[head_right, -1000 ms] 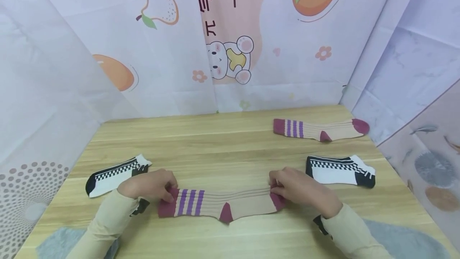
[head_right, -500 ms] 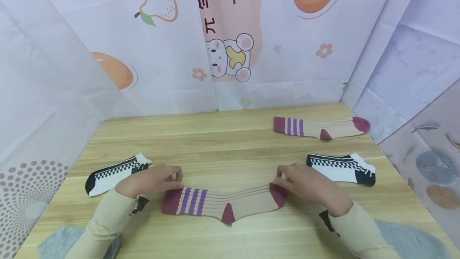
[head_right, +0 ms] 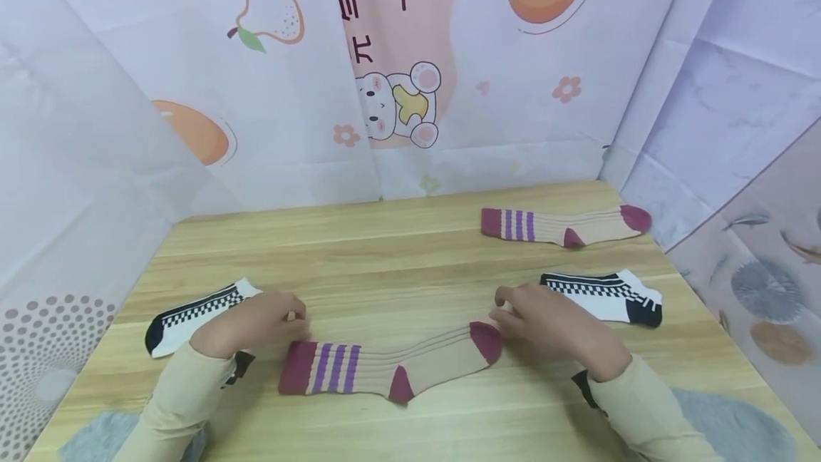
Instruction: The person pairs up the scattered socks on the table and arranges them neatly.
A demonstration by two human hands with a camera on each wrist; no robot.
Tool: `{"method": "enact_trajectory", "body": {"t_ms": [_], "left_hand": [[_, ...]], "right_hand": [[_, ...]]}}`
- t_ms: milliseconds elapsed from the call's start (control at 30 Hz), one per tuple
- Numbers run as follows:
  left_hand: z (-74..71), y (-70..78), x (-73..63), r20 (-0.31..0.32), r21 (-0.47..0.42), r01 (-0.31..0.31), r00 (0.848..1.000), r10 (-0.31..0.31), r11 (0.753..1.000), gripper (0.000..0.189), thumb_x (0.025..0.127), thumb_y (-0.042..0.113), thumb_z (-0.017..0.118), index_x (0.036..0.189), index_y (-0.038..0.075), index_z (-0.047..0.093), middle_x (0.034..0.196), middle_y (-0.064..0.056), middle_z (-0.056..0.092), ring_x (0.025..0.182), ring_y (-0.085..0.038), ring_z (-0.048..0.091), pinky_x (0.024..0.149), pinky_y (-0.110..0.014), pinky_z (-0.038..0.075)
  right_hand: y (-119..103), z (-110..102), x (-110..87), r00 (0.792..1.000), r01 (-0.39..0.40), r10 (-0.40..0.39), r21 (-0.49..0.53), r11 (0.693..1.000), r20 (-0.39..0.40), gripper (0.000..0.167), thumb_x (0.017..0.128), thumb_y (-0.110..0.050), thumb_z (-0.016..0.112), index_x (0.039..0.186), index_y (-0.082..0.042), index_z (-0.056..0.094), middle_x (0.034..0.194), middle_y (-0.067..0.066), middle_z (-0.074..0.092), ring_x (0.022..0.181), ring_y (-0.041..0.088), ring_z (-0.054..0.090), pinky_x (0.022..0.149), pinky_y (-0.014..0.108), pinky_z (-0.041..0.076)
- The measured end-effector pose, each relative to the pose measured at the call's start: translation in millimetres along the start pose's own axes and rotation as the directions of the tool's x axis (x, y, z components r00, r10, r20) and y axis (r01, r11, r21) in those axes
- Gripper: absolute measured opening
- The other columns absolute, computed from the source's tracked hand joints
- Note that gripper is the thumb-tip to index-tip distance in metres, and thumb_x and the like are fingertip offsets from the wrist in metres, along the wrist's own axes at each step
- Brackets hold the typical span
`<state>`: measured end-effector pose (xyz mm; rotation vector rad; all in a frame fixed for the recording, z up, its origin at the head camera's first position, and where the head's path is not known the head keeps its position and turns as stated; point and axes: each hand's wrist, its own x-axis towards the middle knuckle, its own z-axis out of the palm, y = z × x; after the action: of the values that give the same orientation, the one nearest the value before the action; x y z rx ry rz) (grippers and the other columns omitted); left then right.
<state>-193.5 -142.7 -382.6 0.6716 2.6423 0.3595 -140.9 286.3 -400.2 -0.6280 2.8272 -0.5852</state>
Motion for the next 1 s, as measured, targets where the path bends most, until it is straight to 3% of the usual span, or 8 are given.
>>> {"method": "enact_trajectory", "body": {"t_ms": [267, 567, 733, 1000], "left_hand": [[-0.4, 30.7, 31.1, -0.082, 0.082, -0.149, 0.984, 0.156, 0.985, 0.012, 0.098, 0.020, 0.063, 0.100, 0.009, 0.069, 0.090, -0.002, 0.068, 0.078, -0.015, 0.062, 0.076, -0.036, 0.053], [-11.4, 61.6, 67.9, -0.108, 0.159, -0.344, 0.926, 0.362, 0.926, 0.017, 0.098, 0.016, 0.061, 0.107, 0.003, 0.068, 0.098, -0.009, 0.069, 0.083, -0.018, 0.061, 0.078, -0.036, 0.053], [-15.3, 71.5, 80.2, -0.114, 0.147, -0.400, 0.902, 0.417, 0.905, 0.018, 0.098, 0.014, 0.061, 0.109, 0.001, 0.067, 0.104, -0.011, 0.069, 0.093, -0.021, 0.065, 0.083, -0.036, 0.053], [-10.6, 88.4, 94.3, -0.120, 0.142, -0.437, 0.883, 0.454, 0.888, 0.017, 0.099, 0.014, 0.061, 0.110, 0.003, 0.066, 0.104, -0.010, 0.069, 0.092, -0.020, 0.065, 0.081, -0.034, 0.054]], "right_hand": [[10, -13, -9.9, 0.994, 0.001, -0.005, -0.039, 0.999, -0.109, 0.020, 0.097, -0.022, 0.066, 0.107, -0.005, 0.068, 0.066, -0.012, 0.049, 0.060, 0.002, 0.044, 0.059, 0.025, 0.045], [24, -21, -19.7, 0.988, -0.050, 0.043, -0.044, 0.998, -0.146, 0.019, 0.097, -0.020, 0.065, 0.108, -0.005, 0.068, 0.066, -0.012, 0.050, 0.058, 0.001, 0.044, 0.058, 0.025, 0.043], [31, -20, -22.7, 0.988, -0.064, 0.056, -0.047, 0.997, -0.144, 0.016, 0.096, -0.019, 0.066, 0.106, -0.006, 0.067, 0.066, -0.013, 0.050, 0.057, 0.000, 0.045, 0.059, 0.025, 0.044], [40, -21, -31.2, 0.977, -0.042, 0.020, -0.102, 0.994, -0.212, 0.007, 0.094, -0.018, 0.069, 0.098, -0.013, 0.066, 0.064, -0.014, 0.045, 0.057, -0.001, 0.041, 0.057, 0.025, 0.040]]}}
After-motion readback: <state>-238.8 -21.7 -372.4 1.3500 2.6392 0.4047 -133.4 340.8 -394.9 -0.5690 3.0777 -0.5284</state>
